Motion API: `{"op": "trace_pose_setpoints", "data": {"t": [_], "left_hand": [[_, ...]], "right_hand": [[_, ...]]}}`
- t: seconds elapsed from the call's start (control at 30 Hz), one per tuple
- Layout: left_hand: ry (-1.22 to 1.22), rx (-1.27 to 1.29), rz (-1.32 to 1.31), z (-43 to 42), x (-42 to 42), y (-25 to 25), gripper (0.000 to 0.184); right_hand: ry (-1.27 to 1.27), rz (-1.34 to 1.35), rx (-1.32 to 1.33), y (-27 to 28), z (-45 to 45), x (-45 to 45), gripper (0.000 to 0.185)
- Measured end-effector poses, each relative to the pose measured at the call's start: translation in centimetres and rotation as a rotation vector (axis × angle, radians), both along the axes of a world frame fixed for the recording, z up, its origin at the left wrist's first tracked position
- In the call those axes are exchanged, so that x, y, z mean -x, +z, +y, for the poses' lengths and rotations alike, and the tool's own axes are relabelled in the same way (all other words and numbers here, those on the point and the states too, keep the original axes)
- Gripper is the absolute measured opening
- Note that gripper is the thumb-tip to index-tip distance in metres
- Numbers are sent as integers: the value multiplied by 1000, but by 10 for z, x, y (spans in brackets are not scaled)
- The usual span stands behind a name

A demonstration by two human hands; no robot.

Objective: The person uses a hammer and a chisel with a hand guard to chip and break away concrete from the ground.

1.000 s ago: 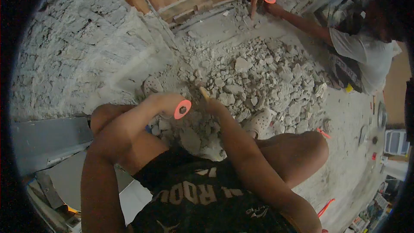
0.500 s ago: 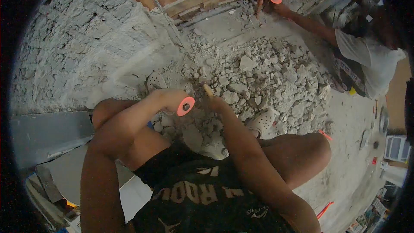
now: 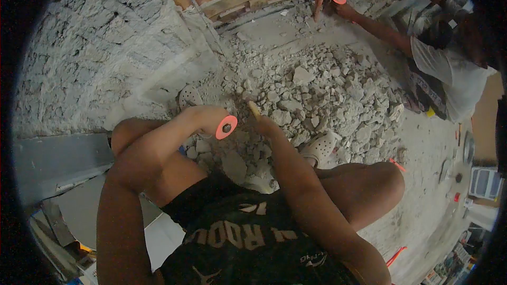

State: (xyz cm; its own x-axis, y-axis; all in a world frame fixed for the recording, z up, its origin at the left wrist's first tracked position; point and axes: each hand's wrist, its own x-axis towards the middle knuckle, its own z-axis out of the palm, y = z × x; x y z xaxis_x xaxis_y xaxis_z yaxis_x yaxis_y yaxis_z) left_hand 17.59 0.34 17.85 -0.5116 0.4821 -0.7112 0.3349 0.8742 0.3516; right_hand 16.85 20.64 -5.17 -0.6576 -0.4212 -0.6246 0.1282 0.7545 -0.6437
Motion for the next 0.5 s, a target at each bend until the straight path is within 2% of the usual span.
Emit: {"op": "trace_pose_setpoints", "data": {"t": [0.1, 0.17, 0.27, 0.37, 0.5], "left_hand": [[-14, -29, -6, -6, 0, -15, 17], [-26, -20, 16, -13, -1, -29, 18], [3, -13, 10, -5, 0, -17, 18], [-48, -1, 27, -4, 0, -12, 18], [-57, -30, 50, -6, 0, -18, 18]], "right_hand": [[64, 81, -3, -2, 1, 0, 38], [62, 9, -43, 22, 2, 1, 40], [86, -99, -99, 49, 5, 3, 41], [60, 9, -112, 55, 5, 0, 41], [57, 5, -133, 39, 3, 2, 41]]}}
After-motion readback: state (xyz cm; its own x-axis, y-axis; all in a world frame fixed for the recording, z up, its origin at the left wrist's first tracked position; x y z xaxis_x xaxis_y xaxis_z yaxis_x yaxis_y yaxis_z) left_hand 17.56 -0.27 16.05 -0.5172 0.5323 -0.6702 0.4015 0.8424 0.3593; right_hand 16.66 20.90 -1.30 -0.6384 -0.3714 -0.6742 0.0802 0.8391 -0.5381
